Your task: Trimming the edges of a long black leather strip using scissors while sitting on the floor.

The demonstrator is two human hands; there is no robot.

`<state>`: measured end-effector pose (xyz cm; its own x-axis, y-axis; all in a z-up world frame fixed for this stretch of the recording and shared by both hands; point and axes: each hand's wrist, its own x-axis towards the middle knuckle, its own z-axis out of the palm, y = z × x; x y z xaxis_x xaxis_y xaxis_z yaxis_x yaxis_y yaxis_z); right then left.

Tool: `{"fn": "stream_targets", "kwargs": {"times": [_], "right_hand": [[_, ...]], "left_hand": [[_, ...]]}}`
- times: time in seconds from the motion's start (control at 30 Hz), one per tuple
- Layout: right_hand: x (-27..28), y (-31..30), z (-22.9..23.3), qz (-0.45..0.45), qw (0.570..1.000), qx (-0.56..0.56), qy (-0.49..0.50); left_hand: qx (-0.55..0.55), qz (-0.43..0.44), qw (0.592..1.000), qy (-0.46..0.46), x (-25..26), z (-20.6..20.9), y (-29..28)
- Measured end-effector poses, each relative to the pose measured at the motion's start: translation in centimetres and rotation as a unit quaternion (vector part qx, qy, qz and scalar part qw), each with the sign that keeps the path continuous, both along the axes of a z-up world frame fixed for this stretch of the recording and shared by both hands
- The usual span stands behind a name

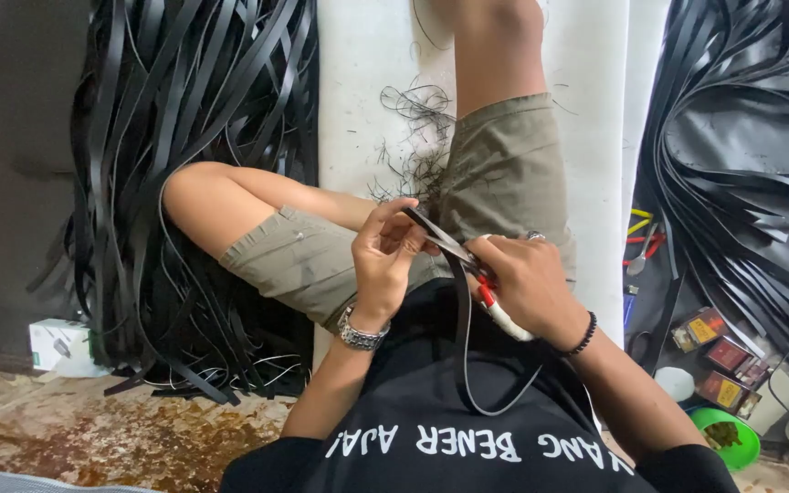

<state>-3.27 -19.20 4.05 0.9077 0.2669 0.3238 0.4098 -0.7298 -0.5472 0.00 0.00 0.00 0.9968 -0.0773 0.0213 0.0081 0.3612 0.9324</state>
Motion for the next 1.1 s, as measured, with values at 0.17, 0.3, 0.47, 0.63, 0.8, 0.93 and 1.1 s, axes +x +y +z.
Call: {"fn": "stream_targets", "kwargs": {"times": [0.17,0.3,0.47,0.63,0.8,0.93,1.1], "right_hand": [[-0.5,-0.5,-1.7,0.000,1.000,-0.003,0.009],[-0.6,-0.6,-2.0,0.005,1.000,0.002,0.011],[-0.8,-0.7,-2.2,0.003,1.000,-0.005,0.009],[-0.7,-0.7,-2.1,0.004,1.000,-0.007,0.008],[-0.2,-0.8,-2.1,-0.006,0.999,-0.036,-0.023],[-0.3,-0.8,-2.4,-0.003,0.999,-0.031,-0.027],[-0.6,-1.3,-3.3,0.002,1.000,-0.008,-0.018]], "left_hand": [[-0.002,0.000,1.000,-0.002,0.0,-0.1,0.0],[-0.008,-0.001,1.000,0.004,-0.1,-0.5,0.0],[-0.004,-0.005,1.000,0.008,-0.2,-0.1,0.0],[-0.004,-0.005,1.000,0.012,-0.3,-0.5,0.2],[0.012,-0.031,0.999,0.015,-0.7,-0.6,-0.2],[0.005,-0.029,0.999,0.019,-0.9,-1.1,-0.3],[-0.010,-0.031,0.999,0.018,-0.9,-0.9,-0.4]]}}
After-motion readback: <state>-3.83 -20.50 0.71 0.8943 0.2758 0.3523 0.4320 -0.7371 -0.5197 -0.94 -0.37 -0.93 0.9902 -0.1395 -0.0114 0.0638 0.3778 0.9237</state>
